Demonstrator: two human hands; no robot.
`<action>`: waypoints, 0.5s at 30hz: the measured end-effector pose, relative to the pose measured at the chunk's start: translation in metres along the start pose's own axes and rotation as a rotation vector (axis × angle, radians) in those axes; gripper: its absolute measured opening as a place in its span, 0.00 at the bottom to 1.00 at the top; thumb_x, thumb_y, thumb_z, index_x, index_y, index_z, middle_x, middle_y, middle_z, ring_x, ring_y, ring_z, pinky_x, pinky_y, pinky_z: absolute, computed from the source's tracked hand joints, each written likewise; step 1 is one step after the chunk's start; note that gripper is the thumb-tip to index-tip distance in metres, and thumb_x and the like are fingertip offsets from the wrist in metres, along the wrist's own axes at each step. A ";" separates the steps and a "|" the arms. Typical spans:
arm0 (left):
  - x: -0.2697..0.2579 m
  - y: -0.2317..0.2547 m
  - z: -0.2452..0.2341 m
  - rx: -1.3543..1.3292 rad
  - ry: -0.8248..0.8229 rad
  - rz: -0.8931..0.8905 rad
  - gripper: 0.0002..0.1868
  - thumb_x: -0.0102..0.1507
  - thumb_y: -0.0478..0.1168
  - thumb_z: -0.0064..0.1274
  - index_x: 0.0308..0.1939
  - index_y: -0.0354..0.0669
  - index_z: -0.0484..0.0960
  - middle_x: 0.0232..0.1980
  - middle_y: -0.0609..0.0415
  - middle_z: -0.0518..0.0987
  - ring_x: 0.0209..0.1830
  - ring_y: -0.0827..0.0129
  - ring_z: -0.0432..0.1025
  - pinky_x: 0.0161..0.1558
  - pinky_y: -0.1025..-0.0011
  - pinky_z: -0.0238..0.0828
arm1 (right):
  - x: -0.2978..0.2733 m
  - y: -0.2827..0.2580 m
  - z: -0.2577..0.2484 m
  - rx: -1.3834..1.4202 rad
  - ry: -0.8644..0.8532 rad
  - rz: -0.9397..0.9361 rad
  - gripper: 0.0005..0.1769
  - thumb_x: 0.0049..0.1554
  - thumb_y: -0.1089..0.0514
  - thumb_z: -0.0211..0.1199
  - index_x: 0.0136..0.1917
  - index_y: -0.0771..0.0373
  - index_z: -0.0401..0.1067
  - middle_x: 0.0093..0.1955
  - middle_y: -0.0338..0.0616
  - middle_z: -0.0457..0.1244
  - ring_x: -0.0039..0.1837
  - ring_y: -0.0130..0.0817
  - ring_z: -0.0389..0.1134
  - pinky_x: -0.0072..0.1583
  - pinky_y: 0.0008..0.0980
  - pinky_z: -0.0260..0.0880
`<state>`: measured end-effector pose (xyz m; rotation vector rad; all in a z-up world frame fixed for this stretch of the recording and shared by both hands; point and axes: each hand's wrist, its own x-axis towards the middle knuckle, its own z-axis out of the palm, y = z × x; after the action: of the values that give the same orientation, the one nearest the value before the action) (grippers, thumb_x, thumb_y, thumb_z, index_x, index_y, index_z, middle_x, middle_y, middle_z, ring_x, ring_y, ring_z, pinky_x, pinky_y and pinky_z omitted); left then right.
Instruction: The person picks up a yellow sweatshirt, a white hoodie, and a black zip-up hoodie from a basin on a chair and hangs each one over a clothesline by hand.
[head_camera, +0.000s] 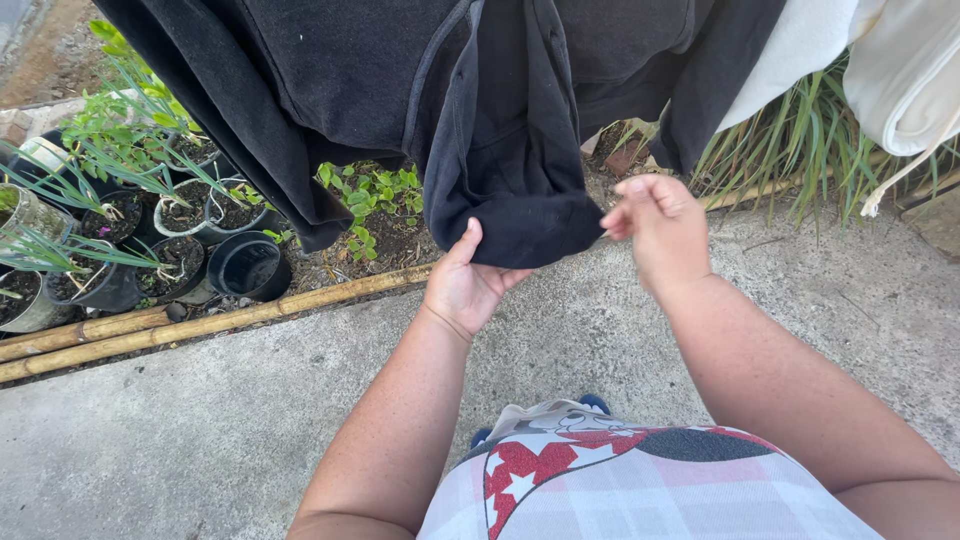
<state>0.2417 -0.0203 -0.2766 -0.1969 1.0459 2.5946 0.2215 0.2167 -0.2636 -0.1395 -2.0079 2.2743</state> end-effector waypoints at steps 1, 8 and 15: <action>0.000 -0.001 -0.010 0.069 0.086 -0.001 0.31 0.67 0.54 0.47 0.67 0.38 0.67 0.63 0.43 0.78 0.60 0.56 0.75 0.59 0.57 0.74 | 0.005 0.002 -0.007 -0.163 0.150 0.127 0.08 0.66 0.59 0.54 0.50 0.61 0.73 0.37 0.39 0.67 0.41 0.28 0.68 0.47 0.25 0.71; 0.002 -0.021 -0.064 -0.181 0.125 -0.029 0.30 0.63 0.49 0.55 0.66 0.43 0.69 0.61 0.49 0.78 0.57 0.60 0.75 0.53 0.60 0.73 | 0.025 0.062 -0.012 -0.149 -0.061 0.525 0.14 0.66 0.61 0.54 0.62 0.69 0.72 0.53 0.51 0.67 0.54 0.36 0.68 0.57 0.37 0.73; -0.008 -0.034 -0.051 -0.068 -0.049 -0.036 0.26 0.60 0.35 0.58 0.63 0.44 0.73 0.56 0.49 0.81 0.55 0.59 0.77 0.54 0.57 0.75 | -0.002 0.076 0.009 0.713 -0.499 0.741 0.34 0.56 0.57 0.61 0.73 0.70 0.62 0.69 0.60 0.64 0.68 0.51 0.67 0.69 0.51 0.67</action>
<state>0.2616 -0.0347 -0.3338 -0.1657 0.9298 2.5912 0.2204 0.1978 -0.3376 -0.3137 -1.2418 3.6575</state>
